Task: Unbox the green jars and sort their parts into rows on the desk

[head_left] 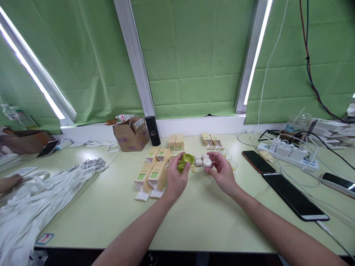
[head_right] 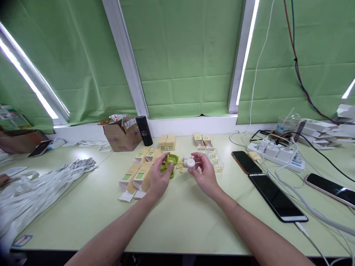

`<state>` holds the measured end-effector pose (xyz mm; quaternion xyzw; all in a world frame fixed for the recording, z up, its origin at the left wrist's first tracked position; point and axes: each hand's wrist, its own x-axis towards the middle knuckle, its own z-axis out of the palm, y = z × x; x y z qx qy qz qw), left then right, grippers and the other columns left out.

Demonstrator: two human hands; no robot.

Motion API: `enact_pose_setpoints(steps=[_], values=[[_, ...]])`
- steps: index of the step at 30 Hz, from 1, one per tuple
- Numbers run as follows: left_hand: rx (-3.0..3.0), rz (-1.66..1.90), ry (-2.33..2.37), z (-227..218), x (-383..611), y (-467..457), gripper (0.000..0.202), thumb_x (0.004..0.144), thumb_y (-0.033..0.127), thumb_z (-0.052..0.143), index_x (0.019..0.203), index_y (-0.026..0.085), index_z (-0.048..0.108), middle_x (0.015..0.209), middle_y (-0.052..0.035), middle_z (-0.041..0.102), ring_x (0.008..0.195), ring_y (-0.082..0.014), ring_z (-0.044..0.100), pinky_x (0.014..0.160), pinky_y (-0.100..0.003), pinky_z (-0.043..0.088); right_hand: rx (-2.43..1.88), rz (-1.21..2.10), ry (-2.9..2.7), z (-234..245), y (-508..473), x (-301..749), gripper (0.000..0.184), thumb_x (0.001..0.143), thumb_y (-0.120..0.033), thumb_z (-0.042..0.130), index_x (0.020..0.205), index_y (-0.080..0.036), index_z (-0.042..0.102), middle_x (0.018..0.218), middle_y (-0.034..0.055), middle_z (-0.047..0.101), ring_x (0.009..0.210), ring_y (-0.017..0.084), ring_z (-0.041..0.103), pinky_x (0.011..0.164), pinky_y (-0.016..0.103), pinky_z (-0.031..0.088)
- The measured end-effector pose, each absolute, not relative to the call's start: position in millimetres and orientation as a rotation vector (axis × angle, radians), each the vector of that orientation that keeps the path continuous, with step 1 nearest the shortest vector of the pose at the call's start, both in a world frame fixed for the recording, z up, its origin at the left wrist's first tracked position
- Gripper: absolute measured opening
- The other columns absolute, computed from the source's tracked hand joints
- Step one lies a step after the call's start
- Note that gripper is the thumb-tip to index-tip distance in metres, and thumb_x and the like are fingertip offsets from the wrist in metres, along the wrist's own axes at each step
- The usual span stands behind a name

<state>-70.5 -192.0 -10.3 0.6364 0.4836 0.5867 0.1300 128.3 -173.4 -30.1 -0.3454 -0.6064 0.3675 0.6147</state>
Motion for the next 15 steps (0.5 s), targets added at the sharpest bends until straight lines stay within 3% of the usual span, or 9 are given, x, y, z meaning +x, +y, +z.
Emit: enact_pose_setpoints(steps=[7, 11, 15], values=[[1.877, 1.69, 1.416, -14, -70, -192, 0.041, 0.096, 0.037, 0.065, 0.134, 0.024, 0.064, 0.119, -0.0098, 0.068, 0.11, -0.0245, 0.064, 0.098, -0.043, 0.054, -0.827, 0.379, -1.686, -29, -176, 132, 0.029, 0.091, -0.021, 0.065, 0.119, -0.027, 0.065, 0.119, 0.01, 0.059, 0.102, 0.026, 0.061, 0.083, 0.041, 0.056], [1.888, 1.683, 1.404, -15, -69, -192, 0.041, 0.096, 0.037, 0.065, 0.134, 0.023, 0.063, 0.121, -0.0107, 0.066, 0.112, -0.0248, 0.063, 0.1, -0.044, 0.054, -0.769, 0.164, -1.85, -36, -170, 132, 0.037, 0.094, -0.013, 0.057, 0.127, -0.028, 0.063, 0.124, 0.011, 0.059, 0.117, 0.029, 0.059, 0.096, 0.046, 0.056], [1.887, 1.689, 1.399, -14, -69, -193, 0.04, 0.095, 0.036, 0.065, 0.133, 0.023, 0.064, 0.119, -0.0104, 0.066, 0.113, -0.0248, 0.064, 0.101, -0.044, 0.055, -0.785, -0.019, -2.0, -46, -160, 131, 0.049, 0.094, -0.007, 0.053, 0.138, -0.027, 0.057, 0.122, 0.0116, 0.064, 0.114, 0.03, 0.057, 0.095, 0.048, 0.055]])
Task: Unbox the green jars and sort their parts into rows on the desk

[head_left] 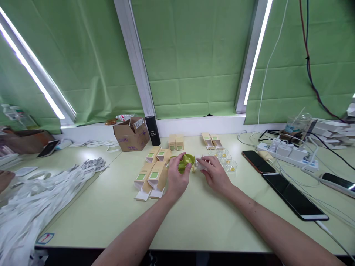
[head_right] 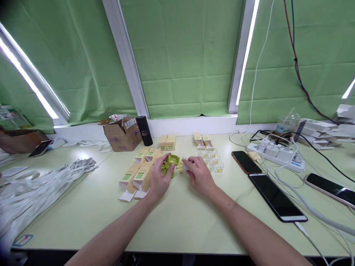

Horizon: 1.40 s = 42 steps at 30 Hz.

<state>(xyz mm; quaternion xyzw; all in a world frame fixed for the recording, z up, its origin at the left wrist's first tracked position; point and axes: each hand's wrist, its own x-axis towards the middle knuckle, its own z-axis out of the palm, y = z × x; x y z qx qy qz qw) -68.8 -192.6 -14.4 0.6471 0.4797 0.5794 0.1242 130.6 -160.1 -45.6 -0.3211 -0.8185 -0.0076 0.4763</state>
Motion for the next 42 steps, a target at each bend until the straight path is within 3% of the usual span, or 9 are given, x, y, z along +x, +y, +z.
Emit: enact_pose_setpoints(steps=[4, 9, 21, 42], values=[[1.889, 1.701, 1.393, -14, -69, -193, 0.039, 0.095, 0.035, 0.066, 0.132, 0.023, 0.064, 0.119, -0.0102, 0.066, 0.115, -0.0252, 0.064, 0.101, -0.044, 0.055, -0.86, -0.087, -2.061, -51, -154, 130, 0.043, 0.088, -0.003, 0.059, 0.127, -0.021, 0.059, 0.11, 0.0122, 0.07, 0.11, 0.032, 0.057, 0.09, 0.047, 0.054], [1.885, 1.706, 1.407, -14, -68, -193, 0.039, 0.095, 0.035, 0.066, 0.132, 0.023, 0.064, 0.118, -0.0103, 0.066, 0.115, -0.025, 0.064, 0.101, -0.044, 0.055, -0.932, -0.15, -2.131, -54, -153, 131, 0.034, 0.085, 0.002, 0.057, 0.11, -0.021, 0.063, 0.101, 0.0089, 0.074, 0.107, 0.031, 0.057, 0.091, 0.044, 0.05], [1.876, 1.686, 1.422, -12, -67, -195, 0.04, 0.095, 0.034, 0.066, 0.132, 0.023, 0.064, 0.12, -0.0103, 0.066, 0.115, -0.0248, 0.064, 0.102, -0.044, 0.053, -1.052, -0.16, -2.159, -54, -157, 129, 0.029, 0.087, -0.003, 0.059, 0.107, -0.024, 0.066, 0.098, 0.0081, 0.077, 0.108, 0.031, 0.057, 0.091, 0.045, 0.045], [1.899, 1.708, 1.405, -14, -67, -193, 0.039, 0.095, 0.035, 0.065, 0.132, 0.023, 0.064, 0.117, -0.0099, 0.065, 0.112, -0.0247, 0.064, 0.101, -0.044, 0.053, -1.062, -0.127, -2.122, -55, -153, 133, 0.029, 0.085, -0.002, 0.064, 0.105, -0.023, 0.068, 0.108, 0.0083, 0.075, 0.108, 0.031, 0.059, 0.089, 0.045, 0.048]])
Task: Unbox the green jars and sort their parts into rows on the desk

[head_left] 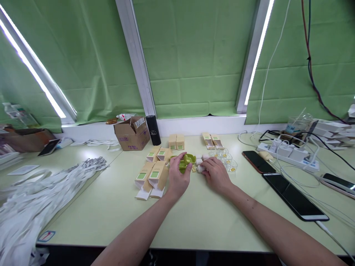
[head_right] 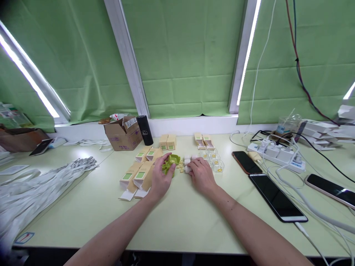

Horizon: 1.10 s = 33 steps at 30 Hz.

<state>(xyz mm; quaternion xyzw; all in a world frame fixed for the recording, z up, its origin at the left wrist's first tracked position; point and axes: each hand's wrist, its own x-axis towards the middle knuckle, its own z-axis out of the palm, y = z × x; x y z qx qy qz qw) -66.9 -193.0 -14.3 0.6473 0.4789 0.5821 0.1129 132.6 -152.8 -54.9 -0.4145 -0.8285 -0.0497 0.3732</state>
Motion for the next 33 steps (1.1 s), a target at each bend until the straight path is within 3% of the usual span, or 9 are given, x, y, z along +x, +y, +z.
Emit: enact_pose_setpoints(steps=[6, 14, 26, 33], values=[[1.891, 1.699, 1.402, -14, -67, -194, 0.04, 0.094, 0.035, 0.066, 0.132, 0.023, 0.064, 0.118, -0.01, 0.065, 0.112, -0.0246, 0.064, 0.102, -0.043, 0.053, -1.072, -0.134, -2.134, -57, -152, 133, 0.027, 0.087, -0.005, 0.065, 0.107, -0.023, 0.067, 0.108, 0.0085, 0.074, 0.11, 0.031, 0.058, 0.091, 0.044, 0.046], [1.885, 1.706, 1.383, -14, -67, -194, 0.039, 0.094, 0.035, 0.066, 0.132, 0.023, 0.064, 0.119, -0.0097, 0.065, 0.113, -0.0243, 0.064, 0.102, -0.043, 0.053, -1.072, -0.115, -2.1, -50, -156, 134, 0.041, 0.076, -0.005, 0.065, 0.113, -0.023, 0.065, 0.114, 0.0099, 0.072, 0.11, 0.032, 0.058, 0.092, 0.045, 0.046], [1.861, 1.758, 1.195, -13, -68, -196, 0.04, 0.089, 0.029, 0.071, 0.127, 0.025, 0.062, 0.125, -0.0091, 0.066, 0.119, -0.0241, 0.064, 0.107, -0.042, 0.053, -0.852, -0.078, -1.869, -38, -165, 140, 0.029, 0.086, -0.016, 0.061, 0.114, -0.026, 0.063, 0.114, 0.0097, 0.069, 0.112, 0.034, 0.057, 0.099, 0.054, 0.047], [1.834, 1.765, 0.978, -9, -63, -202, 0.039, 0.089, 0.032, 0.075, 0.125, 0.024, 0.061, 0.125, -0.0113, 0.069, 0.12, -0.0269, 0.067, 0.107, -0.044, 0.055, -0.629, -0.011, -1.873, -30, -187, 130, 0.059, 0.088, -0.017, 0.063, 0.144, -0.031, 0.048, 0.137, 0.0122, 0.06, 0.132, 0.036, 0.054, 0.109, 0.062, 0.044]])
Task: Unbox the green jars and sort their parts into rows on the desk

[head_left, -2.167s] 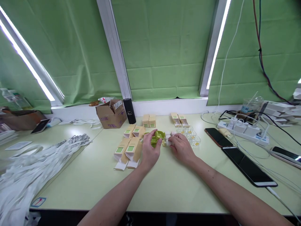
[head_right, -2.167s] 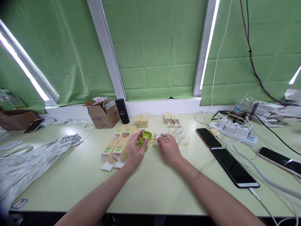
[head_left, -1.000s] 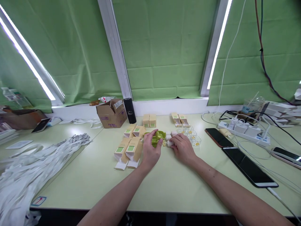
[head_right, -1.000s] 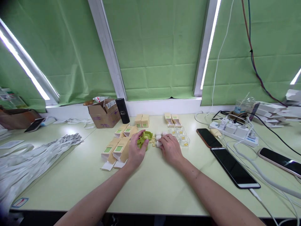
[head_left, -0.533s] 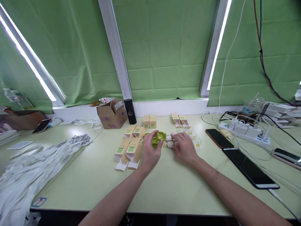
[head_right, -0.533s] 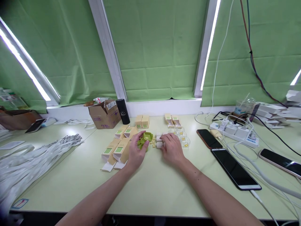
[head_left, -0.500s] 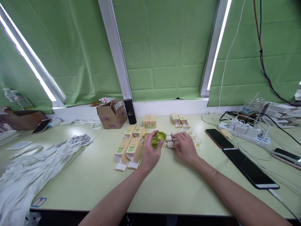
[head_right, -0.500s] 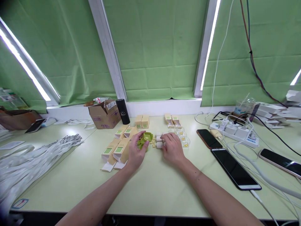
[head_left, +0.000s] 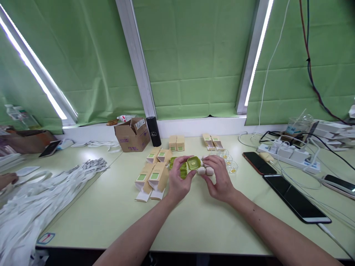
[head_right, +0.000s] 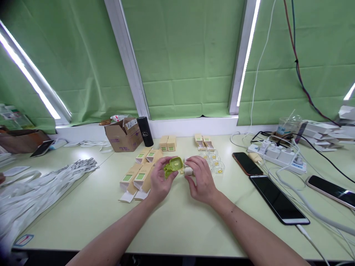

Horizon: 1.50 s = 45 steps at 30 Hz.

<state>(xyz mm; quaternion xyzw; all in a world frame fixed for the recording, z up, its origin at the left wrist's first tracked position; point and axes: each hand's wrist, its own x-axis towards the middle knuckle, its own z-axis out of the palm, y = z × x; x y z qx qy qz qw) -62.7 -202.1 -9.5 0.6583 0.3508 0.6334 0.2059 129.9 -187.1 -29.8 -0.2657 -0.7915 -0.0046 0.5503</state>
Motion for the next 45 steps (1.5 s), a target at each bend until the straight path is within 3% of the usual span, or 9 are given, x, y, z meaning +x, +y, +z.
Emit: enact_pose_setpoints(steps=[7, 13, 19, 24, 31, 37, 42, 45], values=[[1.722, 1.764, 0.924, -13, -60, -202, 0.046, 0.086, 0.042, 0.081, 0.121, 0.02, 0.062, 0.12, -0.0119, 0.072, 0.114, -0.0257, 0.073, 0.098, -0.038, 0.06, -0.563, -0.018, -1.944, -23, -196, 124, 0.077, 0.088, -0.017, 0.063, 0.157, -0.026, 0.031, 0.149, 0.0161, 0.047, 0.144, 0.04, 0.042, 0.114, 0.068, 0.041], [1.628, 1.642, 0.978, -14, -60, -200, 0.049, 0.079, 0.059, 0.083, 0.101, 0.018, 0.065, 0.099, -0.0117, 0.08, 0.094, -0.026, 0.079, 0.078, -0.032, 0.064, -0.558, 0.04, -1.951, -22, -200, 123, 0.081, 0.088, -0.023, 0.067, 0.159, -0.026, 0.027, 0.152, 0.0169, 0.044, 0.145, 0.041, 0.041, 0.116, 0.068, 0.04], [1.695, 1.542, 1.038, -13, -62, -201, 0.052, 0.082, 0.069, 0.075, 0.08, 0.017, 0.067, 0.078, -0.0087, 0.079, 0.071, -0.0227, 0.078, 0.064, -0.029, 0.06, -0.583, 0.098, -1.926, -24, -202, 119, 0.078, 0.09, -0.024, 0.068, 0.157, -0.027, 0.029, 0.15, 0.0175, 0.044, 0.142, 0.041, 0.041, 0.115, 0.069, 0.04], [1.821, 1.5, 1.078, -18, -60, -203, 0.064, 0.089, 0.076, 0.06, 0.059, 0.019, 0.055, 0.054, -0.0048, 0.07, 0.049, -0.0169, 0.068, 0.045, -0.023, 0.047, -0.591, 0.142, -1.892, -27, -199, 116, 0.066, 0.092, -0.02, 0.065, 0.15, -0.028, 0.035, 0.143, 0.0159, 0.05, 0.138, 0.038, 0.045, 0.114, 0.066, 0.042], [1.922, 1.348, 1.049, -25, -59, -203, 0.074, 0.098, 0.076, 0.041, 0.063, 0.016, 0.065, 0.056, -0.0087, 0.072, 0.049, -0.0171, 0.069, 0.05, -0.024, 0.049, -0.628, 0.168, -1.845, -31, -195, 116, 0.051, 0.092, -0.023, 0.066, 0.138, -0.028, 0.044, 0.127, 0.0125, 0.056, 0.125, 0.034, 0.051, 0.107, 0.06, 0.047], [1.966, 1.51, 1.054, -22, -61, -201, 0.063, 0.1, 0.067, 0.049, 0.061, 0.018, 0.061, 0.055, -0.0042, 0.067, 0.05, -0.0138, 0.061, 0.053, -0.025, 0.045, -0.673, 0.157, -1.81, -28, -196, 118, 0.046, 0.093, -0.03, 0.068, 0.135, -0.028, 0.049, 0.126, 0.0126, 0.058, 0.123, 0.035, 0.053, 0.105, 0.06, 0.048], [1.981, 1.729, 1.084, -17, -59, -198, 0.032, 0.094, 0.051, 0.069, 0.087, 0.02, 0.064, 0.077, -0.0019, 0.068, 0.071, -0.0156, 0.063, 0.068, -0.028, 0.051, -0.645, 0.287, -1.771, -24, -196, 118, 0.042, 0.097, -0.03, 0.063, 0.137, -0.027, 0.051, 0.132, 0.0131, 0.06, 0.129, 0.032, 0.057, 0.108, 0.055, 0.051], [2.026, 1.825, 1.055, -17, -59, -197, 0.025, 0.093, 0.04, 0.073, 0.106, 0.021, 0.064, 0.092, -0.004, 0.067, 0.085, -0.0177, 0.064, 0.078, -0.031, 0.053, -0.662, 0.343, -1.768, -25, -195, 119, 0.04, 0.098, -0.031, 0.062, 0.137, -0.027, 0.052, 0.128, 0.0121, 0.063, 0.125, 0.03, 0.061, 0.105, 0.051, 0.054]])
